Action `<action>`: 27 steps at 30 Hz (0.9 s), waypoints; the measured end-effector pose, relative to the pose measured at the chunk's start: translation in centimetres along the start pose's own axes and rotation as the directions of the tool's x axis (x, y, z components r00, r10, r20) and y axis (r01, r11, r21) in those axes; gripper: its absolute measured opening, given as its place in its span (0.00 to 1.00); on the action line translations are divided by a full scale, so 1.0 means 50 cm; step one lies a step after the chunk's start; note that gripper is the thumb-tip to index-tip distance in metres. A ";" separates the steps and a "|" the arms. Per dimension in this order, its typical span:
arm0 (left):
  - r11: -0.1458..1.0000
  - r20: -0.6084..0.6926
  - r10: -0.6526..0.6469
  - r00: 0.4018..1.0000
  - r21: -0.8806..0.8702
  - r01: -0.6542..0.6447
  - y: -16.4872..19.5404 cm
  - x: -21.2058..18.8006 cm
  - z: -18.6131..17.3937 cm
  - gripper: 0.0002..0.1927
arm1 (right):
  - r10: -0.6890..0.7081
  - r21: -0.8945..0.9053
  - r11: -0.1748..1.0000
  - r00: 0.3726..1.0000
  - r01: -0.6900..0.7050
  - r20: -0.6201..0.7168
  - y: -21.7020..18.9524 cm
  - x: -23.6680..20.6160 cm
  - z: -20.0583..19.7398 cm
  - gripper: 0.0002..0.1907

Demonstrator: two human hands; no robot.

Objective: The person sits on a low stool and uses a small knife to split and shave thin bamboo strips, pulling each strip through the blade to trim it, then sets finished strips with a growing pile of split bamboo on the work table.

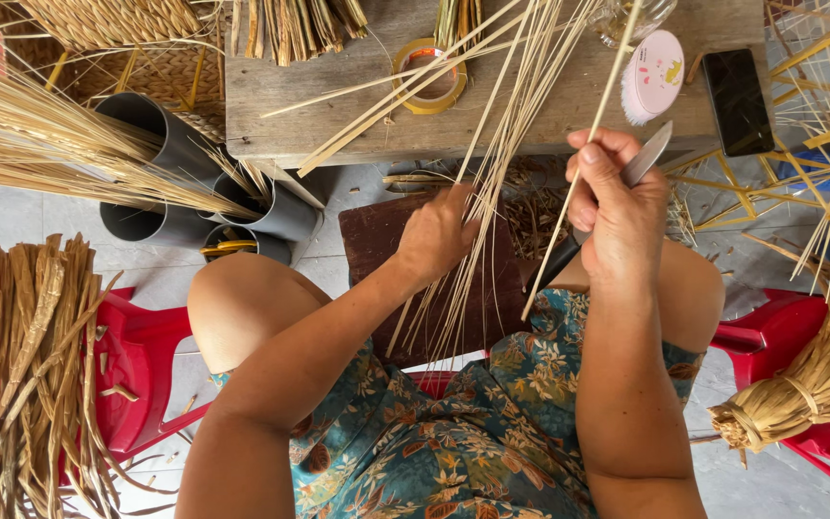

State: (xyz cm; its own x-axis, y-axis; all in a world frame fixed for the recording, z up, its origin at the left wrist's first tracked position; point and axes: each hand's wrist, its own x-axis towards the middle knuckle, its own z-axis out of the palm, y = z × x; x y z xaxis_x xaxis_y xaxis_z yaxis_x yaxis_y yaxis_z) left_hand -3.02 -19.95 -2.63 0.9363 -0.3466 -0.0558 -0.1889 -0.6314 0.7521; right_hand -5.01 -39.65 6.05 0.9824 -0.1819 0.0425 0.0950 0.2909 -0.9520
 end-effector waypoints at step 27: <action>0.794 -0.494 0.586 0.642 0.190 -0.578 0.134 -0.034 -0.214 0.27 | -0.136 0.078 0.991 0.889 0.113 0.437 -0.067 -0.045 0.087 0.39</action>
State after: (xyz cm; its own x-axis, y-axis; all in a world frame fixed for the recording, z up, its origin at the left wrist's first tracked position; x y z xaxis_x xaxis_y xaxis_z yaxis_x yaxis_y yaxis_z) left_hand -2.71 -16.16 9.53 0.6368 -0.2499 0.7294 -0.7473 -0.4327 0.5042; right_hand -6.84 -36.13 10.48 0.9308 0.2097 0.2994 0.2174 0.3408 -0.9146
